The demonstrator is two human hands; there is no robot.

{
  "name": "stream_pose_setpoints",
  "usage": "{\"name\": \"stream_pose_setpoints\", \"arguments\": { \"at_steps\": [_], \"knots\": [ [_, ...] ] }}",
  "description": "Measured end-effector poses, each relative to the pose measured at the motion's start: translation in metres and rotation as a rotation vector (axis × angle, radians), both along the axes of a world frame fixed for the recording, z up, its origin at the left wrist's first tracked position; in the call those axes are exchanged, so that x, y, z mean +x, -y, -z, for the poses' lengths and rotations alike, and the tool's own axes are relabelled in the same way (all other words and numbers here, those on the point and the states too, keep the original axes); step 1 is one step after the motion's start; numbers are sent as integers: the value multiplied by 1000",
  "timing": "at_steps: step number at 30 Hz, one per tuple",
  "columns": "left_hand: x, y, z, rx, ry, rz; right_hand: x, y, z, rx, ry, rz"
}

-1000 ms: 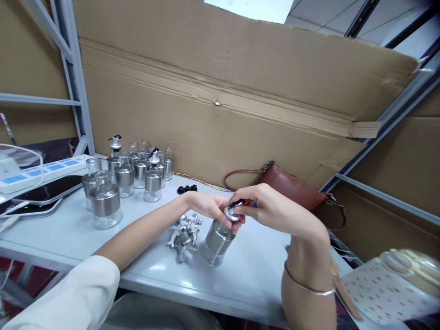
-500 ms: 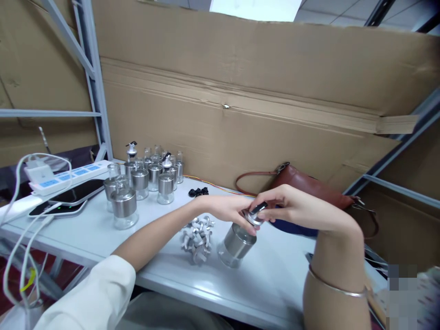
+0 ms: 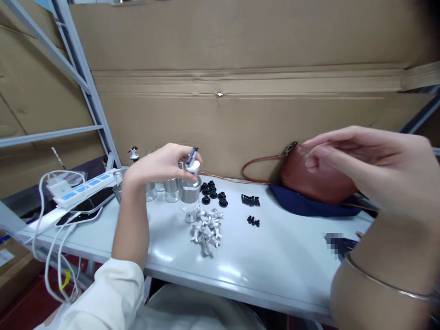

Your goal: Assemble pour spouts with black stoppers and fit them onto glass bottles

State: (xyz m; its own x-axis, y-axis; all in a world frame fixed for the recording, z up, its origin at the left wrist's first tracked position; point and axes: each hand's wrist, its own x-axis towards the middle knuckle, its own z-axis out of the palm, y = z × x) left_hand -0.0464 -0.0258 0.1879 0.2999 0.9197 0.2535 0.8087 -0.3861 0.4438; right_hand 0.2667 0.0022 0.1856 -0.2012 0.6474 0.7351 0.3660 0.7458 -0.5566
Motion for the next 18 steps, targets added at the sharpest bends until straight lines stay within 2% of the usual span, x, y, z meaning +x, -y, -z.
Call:
{"name": "stream_pose_setpoints", "arguments": {
  "at_steps": [4,8,11,14,18],
  "knots": [
    [-30,-8,6,-157,-152,-118,0,-4,0,-95,63,9],
    [-53,-25,17,-212,-293,-211,-3,-10,1,-45,86,-25],
    [-63,-33,22,-261,-224,-270,-3,-12,3,-44,105,-33],
    [-67,-37,23,-323,-140,-295,-4,-14,5,-108,164,-61],
    [-71,-41,25,-312,-201,-372,-10,-21,9,-112,282,-128]
  ]
}}
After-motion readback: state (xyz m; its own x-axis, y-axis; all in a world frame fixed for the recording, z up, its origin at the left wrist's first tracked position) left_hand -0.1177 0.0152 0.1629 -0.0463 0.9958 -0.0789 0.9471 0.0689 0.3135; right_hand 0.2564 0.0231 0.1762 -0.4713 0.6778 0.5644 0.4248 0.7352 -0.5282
